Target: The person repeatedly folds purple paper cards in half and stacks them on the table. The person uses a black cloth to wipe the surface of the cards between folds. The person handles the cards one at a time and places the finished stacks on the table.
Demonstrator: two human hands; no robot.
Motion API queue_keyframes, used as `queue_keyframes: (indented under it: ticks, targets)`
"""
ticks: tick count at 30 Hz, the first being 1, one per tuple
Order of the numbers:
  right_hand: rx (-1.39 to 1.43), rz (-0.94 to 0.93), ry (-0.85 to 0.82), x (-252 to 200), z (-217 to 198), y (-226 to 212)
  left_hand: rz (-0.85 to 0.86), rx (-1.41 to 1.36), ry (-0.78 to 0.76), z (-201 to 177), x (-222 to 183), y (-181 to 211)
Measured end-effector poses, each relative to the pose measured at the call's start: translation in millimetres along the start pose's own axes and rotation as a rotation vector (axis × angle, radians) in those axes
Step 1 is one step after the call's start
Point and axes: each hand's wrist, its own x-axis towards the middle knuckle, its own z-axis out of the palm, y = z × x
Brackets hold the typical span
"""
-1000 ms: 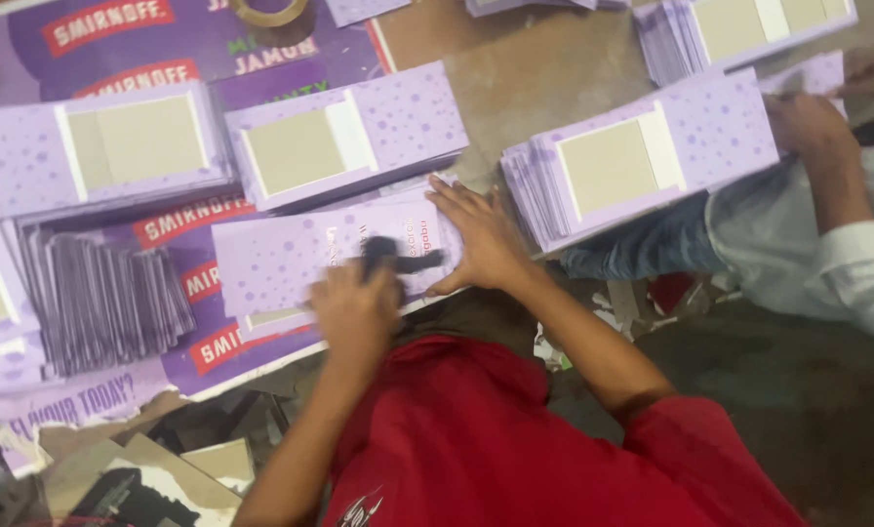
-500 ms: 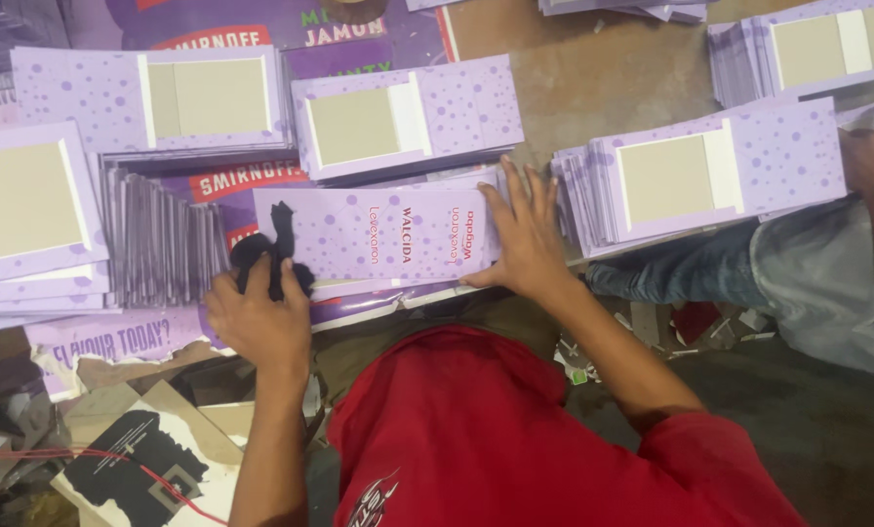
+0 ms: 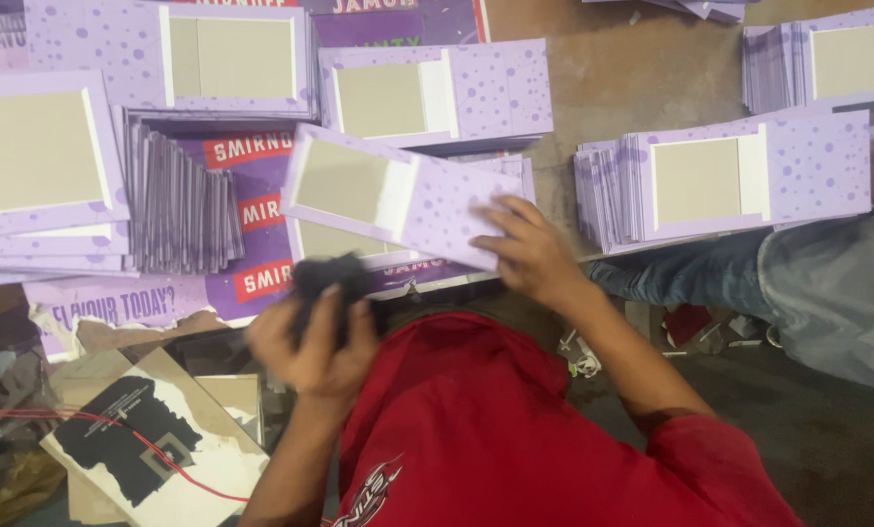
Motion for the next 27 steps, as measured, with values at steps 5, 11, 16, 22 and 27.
queue_keyframes:
  ticks: [5,11,16,22,27]
  targets:
    - [0.266,0.163,0.076,10,0,-11,-0.079,-0.255,-0.333,72,22,41]
    - [0.019,0.334,0.049,22,17,2,0.057,0.072,-0.614,163,21,61]
    - [-0.08,0.358,-0.058,28,11,9,-0.223,0.474,-0.694,148,39,-15]
    - [0.13,0.32,-0.031,27,-1,17,-0.332,0.657,-0.367,71,-1,-71]
    - [-0.031,0.295,-0.065,31,-12,20,-0.21,0.72,-0.159,58,-25,-87]
